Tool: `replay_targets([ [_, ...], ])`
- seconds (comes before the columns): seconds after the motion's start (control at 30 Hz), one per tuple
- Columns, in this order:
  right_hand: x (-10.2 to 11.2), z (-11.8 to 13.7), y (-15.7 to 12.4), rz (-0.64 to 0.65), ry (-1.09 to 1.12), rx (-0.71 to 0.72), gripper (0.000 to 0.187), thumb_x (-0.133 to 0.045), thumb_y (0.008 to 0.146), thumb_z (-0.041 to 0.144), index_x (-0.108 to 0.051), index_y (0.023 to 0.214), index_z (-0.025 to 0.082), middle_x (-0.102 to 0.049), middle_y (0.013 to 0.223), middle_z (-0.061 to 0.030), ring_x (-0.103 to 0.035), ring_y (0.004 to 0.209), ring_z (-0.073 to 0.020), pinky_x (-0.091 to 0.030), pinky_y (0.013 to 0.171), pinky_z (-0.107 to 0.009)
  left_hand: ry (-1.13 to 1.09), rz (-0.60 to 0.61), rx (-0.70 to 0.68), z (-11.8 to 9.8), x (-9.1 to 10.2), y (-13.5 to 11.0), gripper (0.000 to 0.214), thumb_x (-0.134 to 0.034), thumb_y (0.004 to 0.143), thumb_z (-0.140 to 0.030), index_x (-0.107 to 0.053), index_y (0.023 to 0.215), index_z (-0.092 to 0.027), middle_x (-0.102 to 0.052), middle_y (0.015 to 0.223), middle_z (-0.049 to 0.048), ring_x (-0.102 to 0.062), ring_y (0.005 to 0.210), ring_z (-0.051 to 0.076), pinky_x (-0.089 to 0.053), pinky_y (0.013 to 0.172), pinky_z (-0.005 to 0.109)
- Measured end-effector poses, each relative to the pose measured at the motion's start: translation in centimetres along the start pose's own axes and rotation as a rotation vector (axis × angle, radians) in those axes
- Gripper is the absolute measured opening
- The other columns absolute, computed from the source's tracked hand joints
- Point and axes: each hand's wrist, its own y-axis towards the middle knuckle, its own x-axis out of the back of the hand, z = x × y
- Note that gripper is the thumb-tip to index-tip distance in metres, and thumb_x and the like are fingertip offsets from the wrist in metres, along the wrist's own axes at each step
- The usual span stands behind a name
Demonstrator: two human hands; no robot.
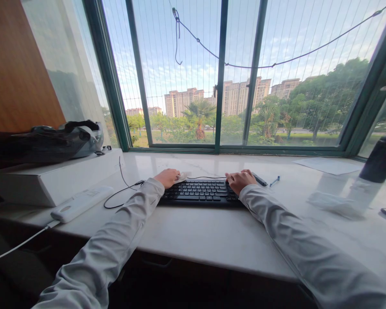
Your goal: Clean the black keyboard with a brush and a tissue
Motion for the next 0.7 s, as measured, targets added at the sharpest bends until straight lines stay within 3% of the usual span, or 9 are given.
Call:
replay_targets([
  [0.5, -0.5, -0.2, 0.2, -0.009, -0.003, -0.009, 0.057, -0.022, 0.094, 0.05, -0.073, 0.092, 0.025, -0.071, 0.102, -0.0073, -0.053, 0.111, -0.0254, -0.02, 0.099, -0.038, 0.069, 0.104, 0.281, 2.0, 0.3, -1.1, 0.029, -0.047, 0.082, -0.021, -0.069, 0.101, -0.013, -0.067, 0.107, 0.0163, -0.06, 0.102, 0.025, -0.044, 0.083, 0.029],
  [0.7, -0.1, -0.1, -0.1, -0.005, -0.015, -0.003, 0.059, -0.02, 0.094, 0.051, -0.073, 0.091, 0.025, -0.071, 0.101, -0.0075, -0.053, 0.109, -0.0259, -0.022, 0.098, -0.037, 0.052, 0.053, 0.276, 2.0, 0.2, -1.3, 0.026, -0.048, 0.084, -0.022, -0.069, 0.096, -0.012, -0.068, 0.102, 0.0177, -0.061, 0.098, 0.026, -0.044, 0.082, 0.03],
])
